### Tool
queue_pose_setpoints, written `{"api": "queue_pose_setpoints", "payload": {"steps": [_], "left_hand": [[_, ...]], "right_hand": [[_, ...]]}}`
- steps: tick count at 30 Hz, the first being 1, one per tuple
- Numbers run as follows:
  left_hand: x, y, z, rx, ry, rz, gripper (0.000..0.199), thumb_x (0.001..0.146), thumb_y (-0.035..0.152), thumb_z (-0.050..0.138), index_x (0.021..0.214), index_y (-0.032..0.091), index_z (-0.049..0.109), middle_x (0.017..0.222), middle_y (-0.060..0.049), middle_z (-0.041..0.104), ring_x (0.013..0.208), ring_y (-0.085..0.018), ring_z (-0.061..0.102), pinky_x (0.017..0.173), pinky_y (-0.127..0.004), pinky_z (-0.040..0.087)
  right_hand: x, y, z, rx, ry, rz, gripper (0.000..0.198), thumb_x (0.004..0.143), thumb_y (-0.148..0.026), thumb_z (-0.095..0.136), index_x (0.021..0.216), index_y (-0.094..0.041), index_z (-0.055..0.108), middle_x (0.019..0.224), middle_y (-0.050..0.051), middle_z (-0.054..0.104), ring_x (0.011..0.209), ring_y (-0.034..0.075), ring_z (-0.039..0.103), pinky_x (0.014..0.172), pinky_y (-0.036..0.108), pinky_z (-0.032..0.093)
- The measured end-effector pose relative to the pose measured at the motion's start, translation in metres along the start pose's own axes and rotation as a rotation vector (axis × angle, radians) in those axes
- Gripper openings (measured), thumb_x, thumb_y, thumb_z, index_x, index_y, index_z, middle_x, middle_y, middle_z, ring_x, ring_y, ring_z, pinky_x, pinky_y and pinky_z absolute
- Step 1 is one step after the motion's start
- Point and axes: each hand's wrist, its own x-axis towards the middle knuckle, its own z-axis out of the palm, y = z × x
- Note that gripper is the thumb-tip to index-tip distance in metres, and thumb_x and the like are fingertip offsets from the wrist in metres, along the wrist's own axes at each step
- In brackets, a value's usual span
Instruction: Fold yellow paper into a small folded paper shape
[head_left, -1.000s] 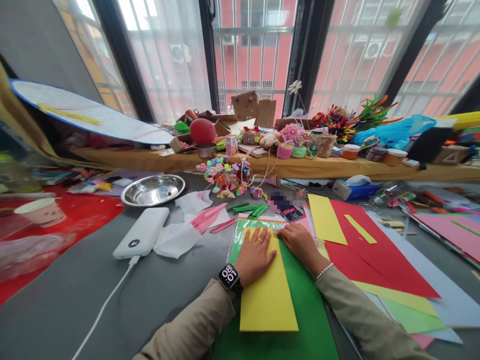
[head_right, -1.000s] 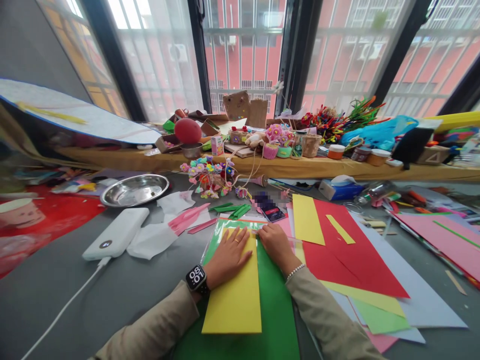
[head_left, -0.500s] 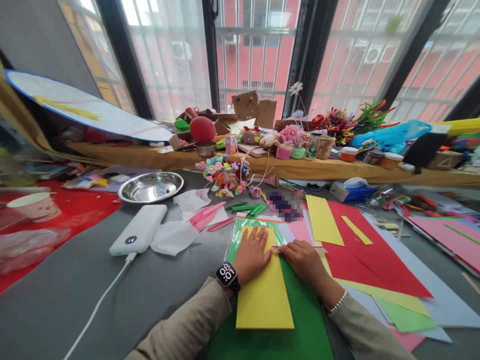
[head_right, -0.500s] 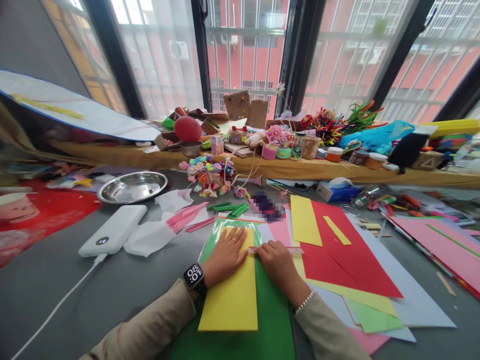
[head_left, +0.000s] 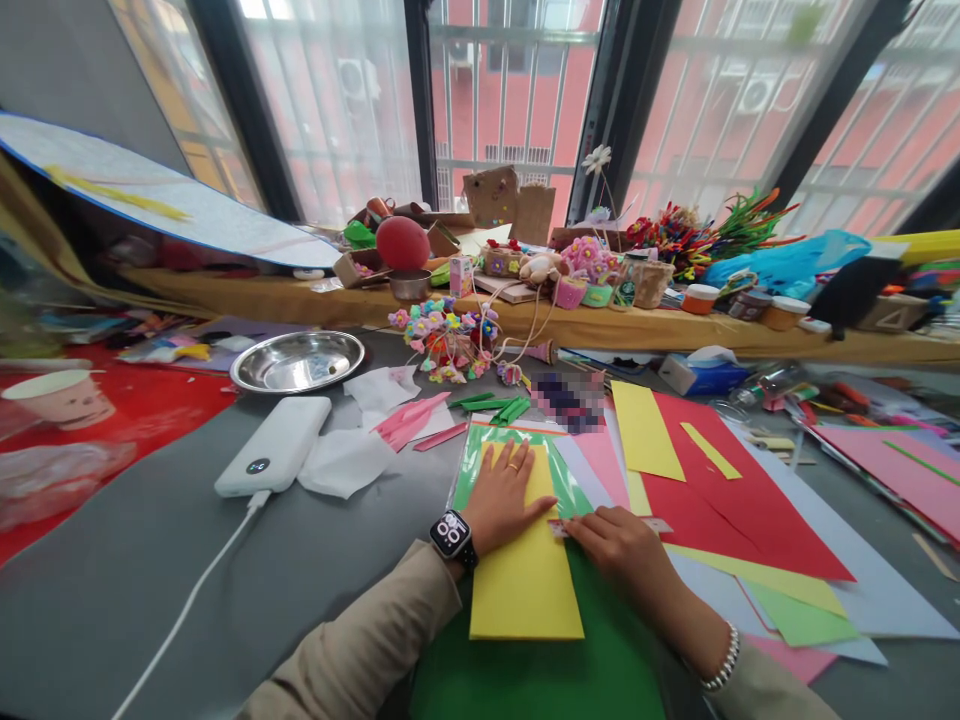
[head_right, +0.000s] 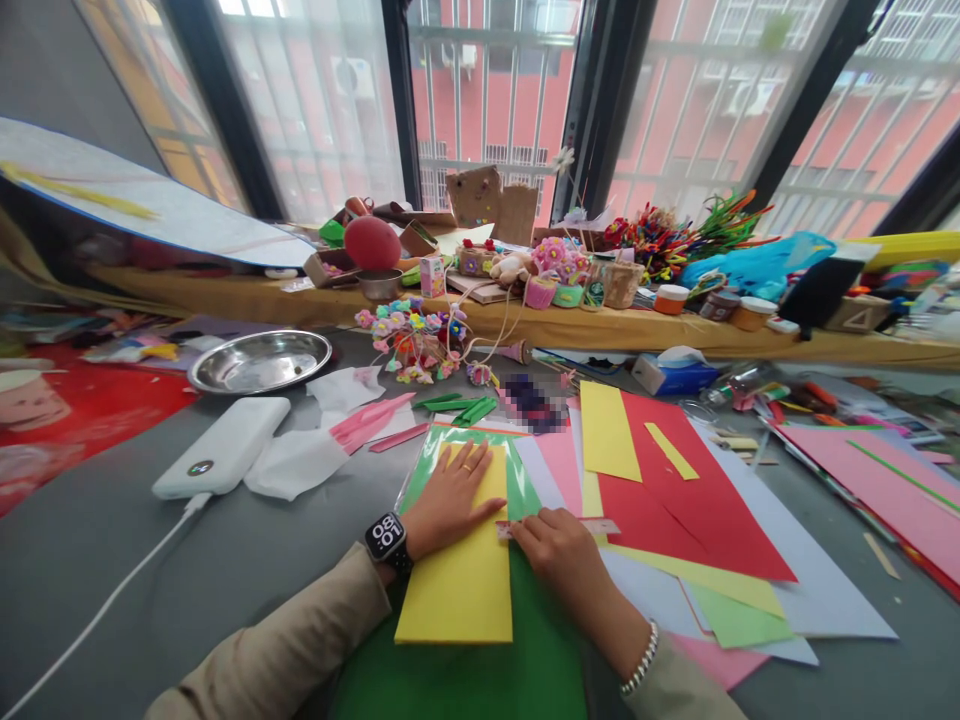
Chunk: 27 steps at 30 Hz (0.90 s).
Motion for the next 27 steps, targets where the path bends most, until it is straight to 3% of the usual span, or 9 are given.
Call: {"api": "queue_pose_setpoints", "payload": {"steps": [19, 27], "left_hand": [[0.002, 0.001, 0.001, 0.018, -0.006, -0.004, 0.065, 0.078, 0.056, 0.016, 0.124, 0.013, 0.029, 0.132, -0.01, 0.028, 0.122, -0.025, 0.017, 0.098, -0.046, 0.011], [0.002, 0.001, 0.0, 0.008, -0.017, -0.01, 0.065, 0.078, 0.056, 0.017, 0.124, 0.012, 0.029, 0.132, -0.01, 0.028, 0.122, -0.026, 0.017, 0.098, -0.046, 0.011]], "right_hand": [[-0.036, -0.032, -0.023, 0.066, 0.041, -0.131, 0.034, 0.081, -0.003, 0.028, 0.088, -0.009, 0.06, 0.077, 0.01, 0.066, 0.067, 0.017, 0.059, 0.058, 0.03, 0.046], [-0.044, -0.04, -0.035, 0.073, 0.014, -0.216, 0.033, 0.081, -0.003, 0.029, 0.088, -0.01, 0.06, 0.073, 0.009, 0.066, 0.064, 0.016, 0.06, 0.055, 0.028, 0.048]]}}
